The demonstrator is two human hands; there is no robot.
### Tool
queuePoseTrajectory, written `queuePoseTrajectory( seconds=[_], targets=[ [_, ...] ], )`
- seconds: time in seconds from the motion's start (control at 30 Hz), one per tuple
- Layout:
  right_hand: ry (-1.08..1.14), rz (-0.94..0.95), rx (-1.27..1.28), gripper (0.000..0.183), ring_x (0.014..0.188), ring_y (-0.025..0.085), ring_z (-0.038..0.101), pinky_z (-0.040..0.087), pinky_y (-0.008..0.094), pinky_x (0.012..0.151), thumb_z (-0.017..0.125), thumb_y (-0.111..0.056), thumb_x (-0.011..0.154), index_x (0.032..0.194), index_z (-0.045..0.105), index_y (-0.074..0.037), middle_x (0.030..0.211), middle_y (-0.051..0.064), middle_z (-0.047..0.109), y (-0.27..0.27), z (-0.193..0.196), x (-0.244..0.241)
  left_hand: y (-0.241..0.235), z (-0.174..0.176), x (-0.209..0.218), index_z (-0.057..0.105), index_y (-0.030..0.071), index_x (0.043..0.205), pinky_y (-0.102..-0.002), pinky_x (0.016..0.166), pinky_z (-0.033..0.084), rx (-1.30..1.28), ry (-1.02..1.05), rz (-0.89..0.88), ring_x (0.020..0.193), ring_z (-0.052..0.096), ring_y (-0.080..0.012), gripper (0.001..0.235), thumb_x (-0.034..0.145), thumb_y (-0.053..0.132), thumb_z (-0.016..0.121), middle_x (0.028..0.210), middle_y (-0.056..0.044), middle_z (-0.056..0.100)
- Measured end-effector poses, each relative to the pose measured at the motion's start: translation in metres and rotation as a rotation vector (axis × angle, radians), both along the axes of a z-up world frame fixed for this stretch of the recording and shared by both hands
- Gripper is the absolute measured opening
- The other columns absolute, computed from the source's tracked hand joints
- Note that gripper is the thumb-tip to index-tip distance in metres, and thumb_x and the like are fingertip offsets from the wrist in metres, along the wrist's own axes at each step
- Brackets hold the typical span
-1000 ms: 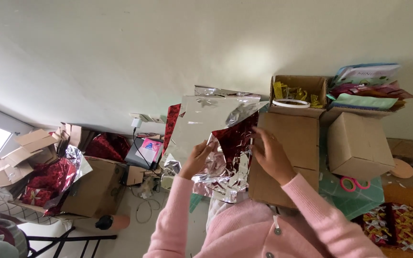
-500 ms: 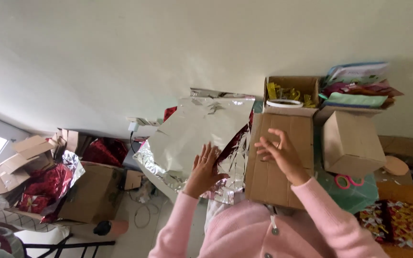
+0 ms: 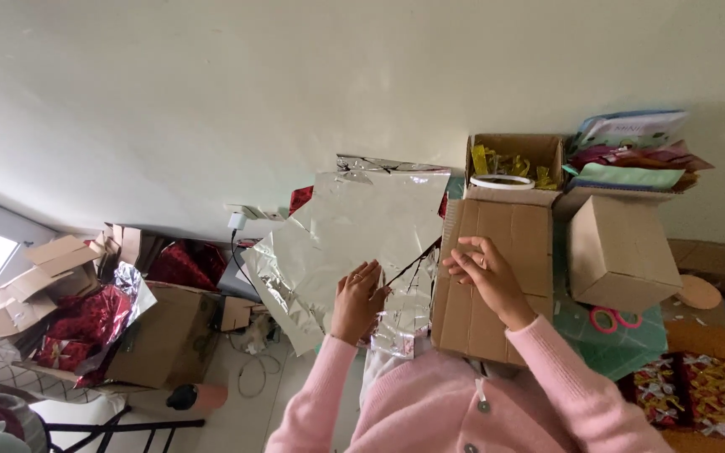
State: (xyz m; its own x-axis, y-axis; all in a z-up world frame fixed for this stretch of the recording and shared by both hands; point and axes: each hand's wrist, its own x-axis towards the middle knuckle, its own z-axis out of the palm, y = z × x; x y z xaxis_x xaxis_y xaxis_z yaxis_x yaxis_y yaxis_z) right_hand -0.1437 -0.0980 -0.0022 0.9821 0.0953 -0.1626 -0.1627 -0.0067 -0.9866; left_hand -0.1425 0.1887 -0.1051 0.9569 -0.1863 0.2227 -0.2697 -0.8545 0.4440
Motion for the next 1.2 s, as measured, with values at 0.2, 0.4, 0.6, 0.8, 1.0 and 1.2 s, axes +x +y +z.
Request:
queuePoseTrajectory(
  seconds=[0.2,0.4,0.6,0.8,1.0,1.2],
  targets=[
    [-0.012,-0.018,0.014,0.061,0.097,0.023,0.071,0.056,0.027,0.077,0.066,-0.04,0.097,0.142,0.046,-0.004,0.103,0.018,0.073,0.001,0.003,-0.003,-0.006,-0.01,0.0,0.077,0.018,0.114,-0.038,0.09,0.053,-0.116,-0.136,0.103,0.106,0.071,-0.0212,0.024,0.096,0.026,0.064,0.11,0.001,0.077],
    [0.034,-0.091,0.1,0.066,0.096,0.024,0.068,0.057,0.032,0.08,0.066,-0.038,0.098,0.146,0.038,-0.003,0.113,0.019,0.068,0.007,0.022,-0.009,-0.021,0.076,-0.039,0.075,0.022,0.115,-0.035,0.083,0.055,-0.486,-0.256,0.191,0.093,0.074,-0.0254,0.022,0.099,0.017,0.06,0.097,-0.002,0.077],
    [0.057,-0.218,0.243,0.082,0.091,0.025,0.069,0.058,0.034,0.076,0.037,-0.076,0.095,0.148,0.043,-0.013,0.113,0.017,0.064,0.015,0.091,-0.02,-0.057,0.125,-0.074,0.064,0.014,0.086,-0.033,0.082,0.053,-0.394,-0.516,-0.31,0.091,0.073,-0.0223,0.013,0.098,0.016,0.06,0.108,0.0,0.078],
    [-0.224,-0.265,-0.159,0.076,0.093,0.033,0.069,0.064,0.036,0.075,0.073,-0.023,0.081,0.141,0.029,-0.006,0.121,0.023,0.055,-0.074,0.052,-0.042,-0.08,0.128,-0.092,0.069,0.007,0.115,-0.043,0.099,0.047,-0.33,-0.264,-0.684,0.115,0.068,-0.026,0.015,0.102,0.006,0.061,0.124,-0.006,0.072],
    [-0.417,-0.384,-0.72,0.064,0.066,0.026,0.073,0.032,0.027,0.035,0.073,-0.021,0.091,0.142,0.038,-0.003,0.082,0.014,0.062,-0.104,0.048,-0.083,-0.077,0.131,-0.066,0.063,-0.004,0.121,-0.039,0.112,0.051,-0.498,-0.164,-0.454,0.126,0.062,-0.0361,0.046,0.078,-0.014,0.075,0.13,-0.024,0.065],
    [-0.829,-0.509,-1.04,0.041,0.073,0.021,0.058,0.05,0.038,0.086,0.061,-0.031,0.106,0.123,0.062,0.006,0.1,0.014,0.067,-0.134,0.016,-0.077,-0.029,0.014,-0.019,0.049,0.008,0.126,-0.041,0.091,0.062,-0.522,0.248,0.119,0.109,0.069,-0.0275,0.033,0.096,0.015,0.061,0.122,-0.017,0.064]
  ],
)
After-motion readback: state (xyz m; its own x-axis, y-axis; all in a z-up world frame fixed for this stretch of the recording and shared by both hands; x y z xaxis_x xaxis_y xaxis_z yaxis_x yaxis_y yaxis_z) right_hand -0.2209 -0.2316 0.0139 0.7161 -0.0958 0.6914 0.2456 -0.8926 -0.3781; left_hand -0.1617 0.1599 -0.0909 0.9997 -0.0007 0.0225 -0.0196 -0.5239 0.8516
